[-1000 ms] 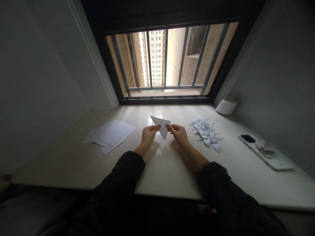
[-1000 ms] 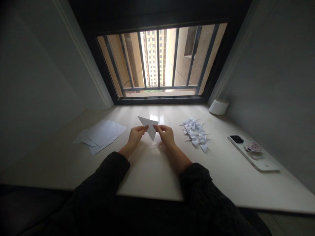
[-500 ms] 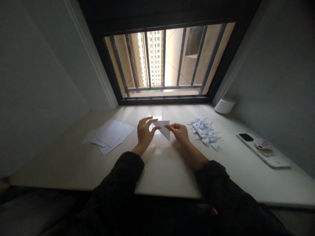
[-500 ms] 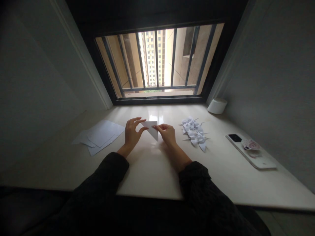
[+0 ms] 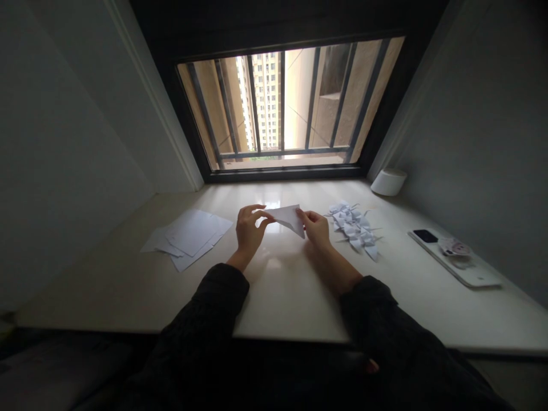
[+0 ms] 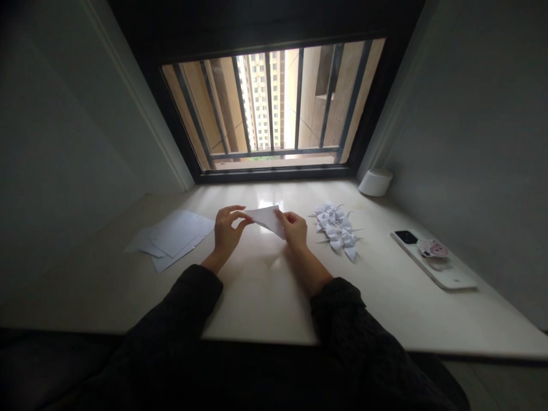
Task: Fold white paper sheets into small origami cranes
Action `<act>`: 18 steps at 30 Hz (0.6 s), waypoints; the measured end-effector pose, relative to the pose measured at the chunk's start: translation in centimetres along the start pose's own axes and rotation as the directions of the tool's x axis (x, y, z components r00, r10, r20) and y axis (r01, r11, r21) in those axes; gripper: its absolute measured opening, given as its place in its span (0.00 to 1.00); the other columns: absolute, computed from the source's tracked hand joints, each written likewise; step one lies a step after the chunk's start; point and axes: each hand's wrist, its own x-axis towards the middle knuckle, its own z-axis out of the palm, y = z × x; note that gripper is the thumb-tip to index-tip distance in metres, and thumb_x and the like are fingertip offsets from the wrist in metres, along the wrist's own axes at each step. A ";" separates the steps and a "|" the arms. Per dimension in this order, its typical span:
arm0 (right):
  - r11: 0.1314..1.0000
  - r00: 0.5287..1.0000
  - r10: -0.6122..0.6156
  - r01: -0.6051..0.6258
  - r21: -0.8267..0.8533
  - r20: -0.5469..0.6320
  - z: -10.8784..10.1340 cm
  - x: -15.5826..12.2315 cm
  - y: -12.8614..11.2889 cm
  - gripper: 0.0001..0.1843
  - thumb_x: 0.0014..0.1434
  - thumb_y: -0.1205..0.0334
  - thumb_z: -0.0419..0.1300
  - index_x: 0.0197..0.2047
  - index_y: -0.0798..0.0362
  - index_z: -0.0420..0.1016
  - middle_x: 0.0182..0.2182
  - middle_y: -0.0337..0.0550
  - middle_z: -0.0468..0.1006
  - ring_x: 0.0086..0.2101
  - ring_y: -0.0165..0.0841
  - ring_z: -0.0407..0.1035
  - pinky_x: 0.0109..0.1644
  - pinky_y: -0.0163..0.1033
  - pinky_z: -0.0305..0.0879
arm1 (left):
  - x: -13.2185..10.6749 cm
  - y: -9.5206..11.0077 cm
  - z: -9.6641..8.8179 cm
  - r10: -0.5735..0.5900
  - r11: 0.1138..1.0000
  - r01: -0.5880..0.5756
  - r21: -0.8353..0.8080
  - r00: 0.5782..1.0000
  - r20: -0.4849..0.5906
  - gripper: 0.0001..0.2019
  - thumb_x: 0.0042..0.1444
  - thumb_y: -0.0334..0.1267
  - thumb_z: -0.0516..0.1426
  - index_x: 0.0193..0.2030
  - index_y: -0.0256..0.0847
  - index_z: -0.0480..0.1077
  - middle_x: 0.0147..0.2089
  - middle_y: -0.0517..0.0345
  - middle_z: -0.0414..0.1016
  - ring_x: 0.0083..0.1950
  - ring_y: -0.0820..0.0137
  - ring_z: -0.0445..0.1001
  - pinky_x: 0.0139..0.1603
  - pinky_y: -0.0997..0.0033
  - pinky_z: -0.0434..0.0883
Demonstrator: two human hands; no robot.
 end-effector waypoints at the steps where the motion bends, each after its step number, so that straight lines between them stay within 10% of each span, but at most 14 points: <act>1: 1.000 1.000 0.006 -0.006 0.002 -0.015 0.0 0.1 0.2 0.27 0.42 0.34 0.61 0.22 0.54 0.73 0.18 0.38 0.70 0.21 0.28 0.60 0.23 0.34 0.55 | 0.0 0.0 0.0 0.002 1.000 -0.002 0.002 1.000 0.004 0.04 0.52 0.41 0.61 0.30 0.45 0.75 0.44 0.56 0.75 0.49 0.64 0.69 0.52 0.59 0.66; 18: 0.999 0.998 0.005 -0.003 0.034 -0.069 0.2 0.3 0.6 0.28 0.42 0.36 0.62 0.26 0.56 0.77 0.21 0.39 0.74 0.23 0.29 0.64 0.26 0.33 0.57 | -0.6 0.1 0.1 -0.046 0.999 0.044 0.014 0.949 0.312 0.09 0.50 0.48 0.62 0.34 0.48 0.77 0.26 0.61 0.73 0.29 0.72 0.69 0.33 0.72 0.63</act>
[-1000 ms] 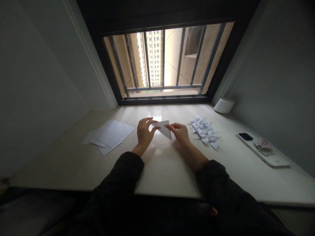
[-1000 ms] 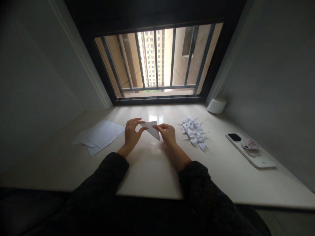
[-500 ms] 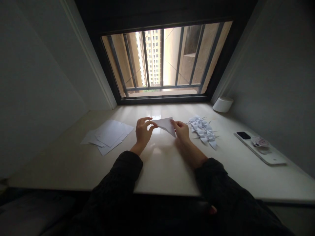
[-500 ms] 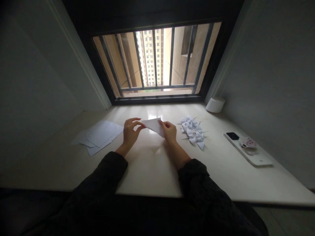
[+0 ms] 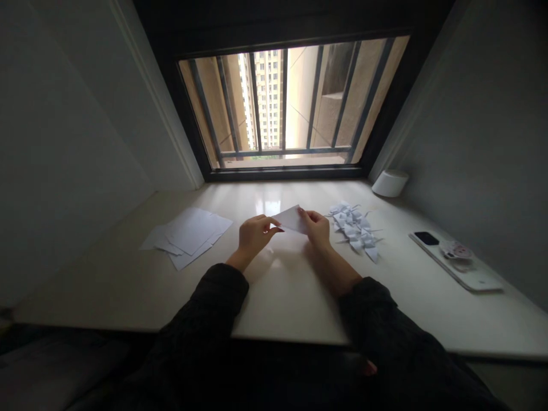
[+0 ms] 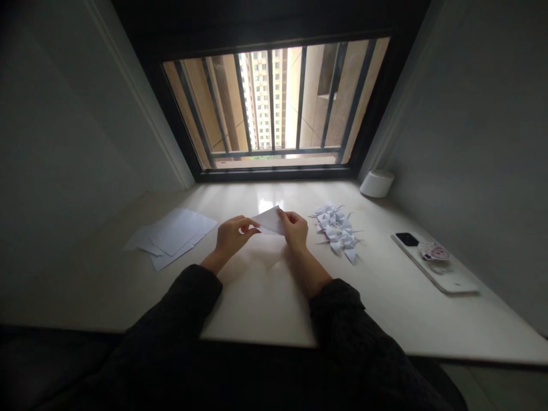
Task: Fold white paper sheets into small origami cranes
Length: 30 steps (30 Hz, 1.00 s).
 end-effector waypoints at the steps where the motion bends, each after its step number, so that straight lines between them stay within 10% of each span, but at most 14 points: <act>1: 1.000 1.000 0.005 -0.005 -0.005 0.001 -0.2 0.1 -0.1 0.28 0.43 0.36 0.62 0.27 0.56 0.78 0.21 0.39 0.74 0.23 0.29 0.64 0.26 0.33 0.57 | -0.1 0.1 0.0 -0.011 1.000 0.011 -0.026 1.000 0.004 0.09 0.50 0.49 0.61 0.34 0.49 0.78 0.26 0.62 0.74 0.28 0.72 0.70 0.32 0.72 0.63; 11: 0.951 0.958 0.214 -0.249 0.181 0.192 -1.4 0.9 -0.8 0.21 0.38 0.44 0.68 0.26 0.55 0.78 0.21 0.41 0.76 0.22 0.30 0.70 0.24 0.32 0.64 | 0.2 -0.3 0.0 -0.210 0.907 0.137 -0.397 0.967 -0.146 0.09 0.48 0.47 0.63 0.31 0.46 0.79 0.33 0.58 0.81 0.37 0.65 0.78 0.40 0.69 0.70; 15: 0.940 0.968 0.180 -0.222 0.259 0.175 -0.9 0.9 -0.4 0.16 0.40 0.50 0.68 0.25 0.55 0.77 0.21 0.42 0.78 0.22 0.29 0.72 0.24 0.32 0.66 | 0.5 -0.6 1.0 -0.402 0.706 0.269 -0.655 0.914 -0.057 0.13 0.44 0.48 0.65 0.29 0.40 0.77 0.31 0.55 0.80 0.35 0.65 0.77 0.40 0.67 0.71; 21: 0.919 0.972 0.160 -0.210 0.332 0.171 -0.2 0.7 0.3 0.14 0.42 0.52 0.67 0.25 0.55 0.76 0.21 0.41 0.78 0.23 0.29 0.73 0.25 0.32 0.68 | 0.7 0.1 1.6 -0.604 0.176 0.414 -0.893 0.762 0.234 0.16 0.39 0.44 0.68 0.32 0.35 0.75 0.32 0.53 0.78 0.38 0.66 0.78 0.49 0.64 0.70; 30: 0.927 0.972 -0.037 -0.054 0.372 0.233 0.3 0.0 -0.7 0.22 0.45 0.52 0.66 0.43 0.47 0.67 0.29 0.35 0.79 0.27 0.33 0.76 0.31 0.36 0.70 | 0.6 0.2 2.2 -0.684 0.103 0.357 -0.928 0.703 0.195 0.16 0.39 0.41 0.68 0.33 0.34 0.74 0.32 0.55 0.77 0.36 0.71 0.77 0.51 0.64 0.70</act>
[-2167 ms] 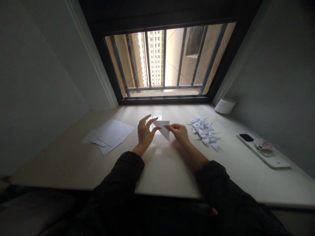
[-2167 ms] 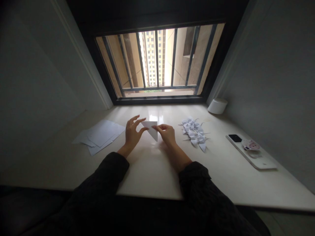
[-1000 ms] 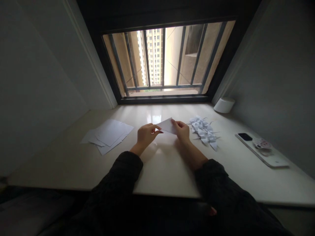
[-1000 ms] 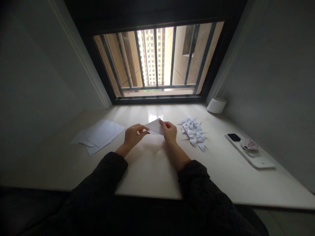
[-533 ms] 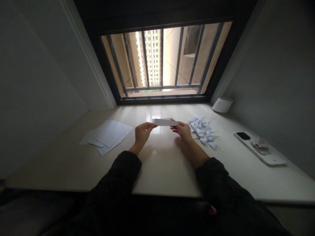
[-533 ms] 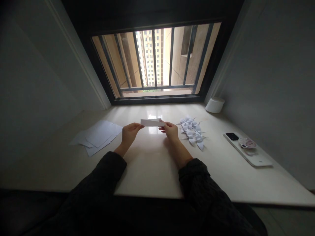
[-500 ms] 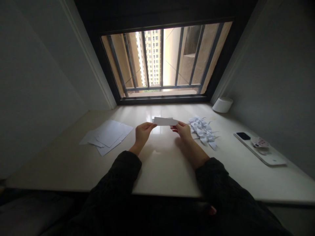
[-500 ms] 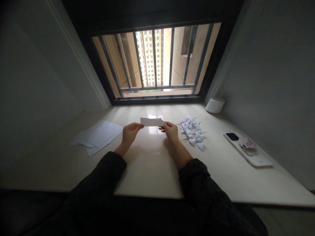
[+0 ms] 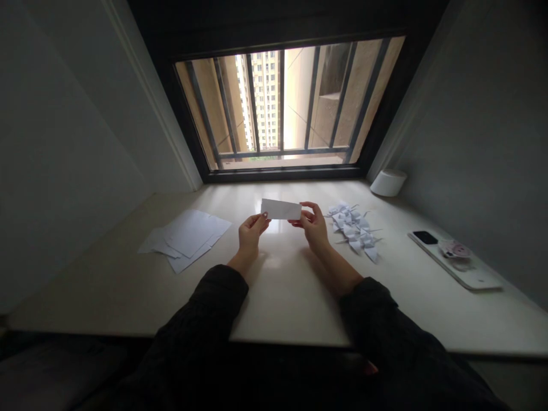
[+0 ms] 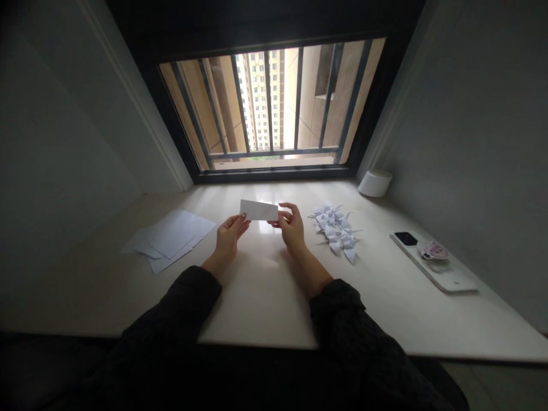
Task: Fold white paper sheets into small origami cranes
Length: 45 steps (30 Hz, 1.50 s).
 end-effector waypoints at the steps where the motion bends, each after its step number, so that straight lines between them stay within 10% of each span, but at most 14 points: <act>1: 1.000 0.999 -0.020 0.020 -0.012 0.033 0.1 -0.1 -0.2 0.20 0.46 0.52 0.65 0.41 0.47 0.67 0.30 0.35 0.79 0.28 0.33 0.76 0.32 0.36 0.70 | 0.1 -0.1 -0.1 0.007 1.000 -0.007 -0.013 1.000 -0.017 0.16 0.39 0.41 0.68 0.33 0.34 0.74 0.32 0.55 0.77 0.36 0.71 0.77 0.51 0.64 0.70; 9: 0.998 0.982 0.053 -0.050 -0.024 0.179 0.6 -0.8 -1.1 0.17 0.49 0.48 0.63 0.37 0.51 0.75 0.36 0.44 0.80 0.34 0.38 0.77 0.37 0.40 0.70 | 0.4 0.1 -0.3 0.096 0.993 -0.104 -0.061 0.989 -0.113 0.15 0.40 0.41 0.68 0.33 0.36 0.73 0.33 0.56 0.78 0.38 0.70 0.78 0.52 0.64 0.70; 20: 0.993 0.995 -0.046 0.036 -0.116 -0.091 0.6 -1.0 -1.4 0.19 0.44 0.45 0.67 0.25 0.53 0.77 0.25 0.43 0.80 0.31 0.35 0.75 0.41 0.41 0.72 | 0.0 0.4 -0.3 -0.016 1.000 0.013 0.022 0.990 0.143 0.21 0.39 0.45 0.68 0.37 0.35 0.71 0.35 0.49 0.79 0.40 0.65 0.79 0.53 0.60 0.69; 30: 0.996 0.995 0.067 -0.062 0.067 -0.075 0.6 -0.6 -0.9 0.15 0.38 0.52 0.72 0.23 0.54 0.76 0.23 0.39 0.78 0.29 0.31 0.74 0.43 0.41 0.74 | -0.2 0.8 0.2 -0.017 0.999 0.022 -0.049 0.994 0.105 0.16 0.37 0.39 0.69 0.28 0.37 0.66 0.29 0.59 0.76 0.35 0.72 0.77 0.52 0.64 0.69; 45: 0.990 0.985 0.093 -0.075 0.122 -0.143 0.6 -0.7 -1.0 0.21 0.37 0.56 0.72 0.34 0.51 0.70 0.24 0.36 0.79 0.29 0.32 0.74 0.39 0.40 0.74 | -0.2 0.4 0.2 -0.026 0.999 0.029 -0.031 0.997 0.075 0.21 0.37 0.36 0.68 0.41 0.38 0.69 0.36 0.56 0.77 0.37 0.72 0.76 0.51 0.63 0.69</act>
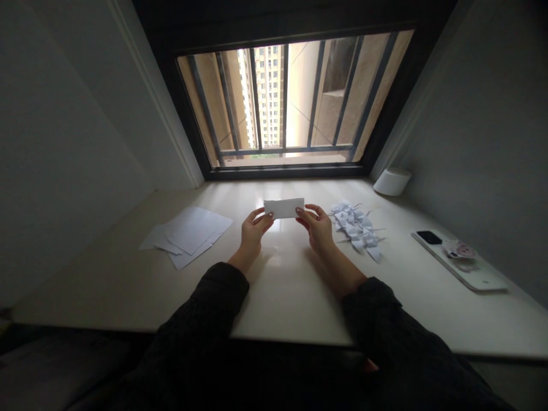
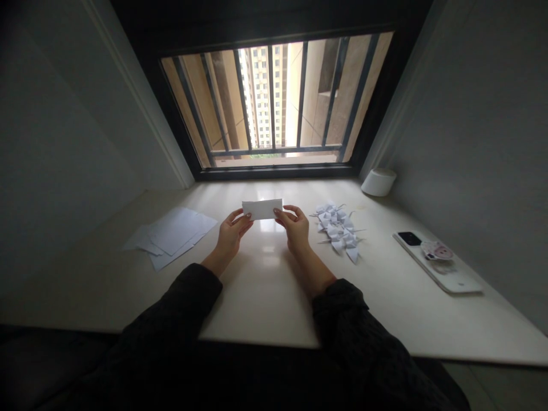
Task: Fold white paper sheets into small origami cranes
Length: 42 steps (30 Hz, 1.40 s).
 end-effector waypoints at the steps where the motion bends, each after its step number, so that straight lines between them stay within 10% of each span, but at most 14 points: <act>1: 1.000 1.000 -0.008 0.008 -0.015 -0.010 -0.1 0.1 0.1 0.22 0.37 0.55 0.72 0.35 0.51 0.70 0.24 0.36 0.79 0.28 0.32 0.74 0.39 0.40 0.74 | 0.1 -0.1 -0.1 -0.007 1.000 0.007 0.023 1.000 0.009 0.21 0.38 0.36 0.68 0.40 0.38 0.70 0.36 0.56 0.77 0.37 0.72 0.76 0.51 0.63 0.69; 6: 0.991 0.996 -0.091 0.090 -0.096 -0.006 -0.2 0.2 0.0 0.21 0.39 0.53 0.71 0.34 0.52 0.73 0.23 0.37 0.79 0.27 0.31 0.73 0.36 0.39 0.72 | 0.1 0.5 -0.4 0.111 0.973 -0.122 0.195 0.992 0.067 0.21 0.38 0.38 0.68 0.42 0.38 0.71 0.45 0.48 0.76 0.47 0.63 0.75 0.52 0.59 0.68; 11: 0.961 0.980 -0.139 0.168 -0.220 0.144 0.2 -0.5 -0.4 0.18 0.41 0.51 0.69 0.34 0.52 0.75 0.23 0.39 0.79 0.26 0.31 0.72 0.34 0.38 0.69 | -1.4 2.7 0.2 0.443 0.756 -0.480 0.445 0.876 0.193 0.23 0.40 0.37 0.68 0.46 0.46 0.74 0.54 0.52 0.73 0.58 0.59 0.67 0.61 0.61 0.59; 20: 0.954 0.969 -0.107 0.164 -0.252 0.224 0.6 -0.9 -0.6 0.20 0.39 0.49 0.70 0.34 0.52 0.77 0.21 0.37 0.77 0.23 0.30 0.69 0.31 0.36 0.65 | -1.3 0.7 0.0 0.305 0.754 -0.387 0.531 0.922 0.238 0.14 0.47 0.43 0.64 0.42 0.47 0.78 0.37 0.56 0.80 0.38 0.63 0.77 0.39 0.69 0.70; 42: 0.887 0.966 -0.226 0.257 -0.384 0.123 0.6 -1.0 -0.2 0.19 0.42 0.50 0.69 0.36 0.52 0.82 0.26 0.42 0.81 0.27 0.34 0.73 0.33 0.38 0.69 | -0.5 -0.3 -0.5 0.247 0.804 -0.340 0.489 0.937 0.245 0.16 0.46 0.43 0.64 0.44 0.45 0.78 0.39 0.55 0.81 0.40 0.63 0.77 0.39 0.69 0.70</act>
